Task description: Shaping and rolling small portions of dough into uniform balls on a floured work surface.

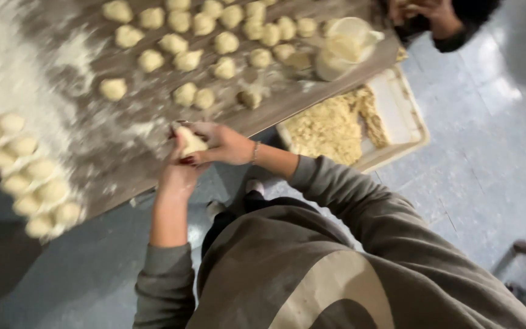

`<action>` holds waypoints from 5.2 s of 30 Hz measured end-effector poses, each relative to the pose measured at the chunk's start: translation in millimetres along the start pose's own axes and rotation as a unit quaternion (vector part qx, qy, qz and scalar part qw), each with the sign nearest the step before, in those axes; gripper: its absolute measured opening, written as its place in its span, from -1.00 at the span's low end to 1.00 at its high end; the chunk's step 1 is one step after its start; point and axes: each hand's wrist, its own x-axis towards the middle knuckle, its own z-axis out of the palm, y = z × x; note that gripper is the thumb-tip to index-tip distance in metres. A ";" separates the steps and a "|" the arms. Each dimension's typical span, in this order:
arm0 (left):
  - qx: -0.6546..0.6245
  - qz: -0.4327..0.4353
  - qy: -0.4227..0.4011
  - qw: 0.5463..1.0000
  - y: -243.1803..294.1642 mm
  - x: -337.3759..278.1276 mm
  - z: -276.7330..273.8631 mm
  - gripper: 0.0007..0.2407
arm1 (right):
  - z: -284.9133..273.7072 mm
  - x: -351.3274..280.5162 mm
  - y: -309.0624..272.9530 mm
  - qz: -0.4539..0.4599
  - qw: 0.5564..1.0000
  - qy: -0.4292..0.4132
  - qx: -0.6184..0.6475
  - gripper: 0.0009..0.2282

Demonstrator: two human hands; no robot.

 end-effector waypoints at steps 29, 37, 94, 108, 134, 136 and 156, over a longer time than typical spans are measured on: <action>0.031 0.249 0.007 0.968 26.7 -119.6 -142.6 -0.70 | 155.3 66.7 -5.7 0.069 0.970 -0.197 0.126 -0.30; -0.038 0.148 -0.113 0.982 43.4 -116.2 -142.6 -0.73 | 148.8 79.0 -66.4 -0.078 0.963 -0.167 -0.197 -0.36; -0.274 0.531 -0.366 0.713 221.4 -45.2 -156.2 -0.24 | 208.1 260.4 26.0 -0.270 0.956 -0.033 -0.110 -0.64; -0.414 0.300 0.142 0.848 277.6 -16.5 -212.4 -0.07 | 232.2 341.4 97.3 -0.242 0.964 -0.019 -0.108 -0.63; -0.208 0.354 0.218 0.886 274.8 -18.9 -208.1 -0.66 | -64.0 374.3 291.5 0.283 0.728 0.226 -0.582 -0.74; -0.175 0.375 0.226 0.882 275.1 -9.5 -183.8 -0.64 | -60.7 369.4 283.8 0.314 0.767 0.264 -0.494 -0.72; -0.078 0.043 -0.090 0.992 143.7 0.0 -43.0 -0.72 | 73.2 140.1 42.0 -0.077 0.853 0.116 -0.502 -0.59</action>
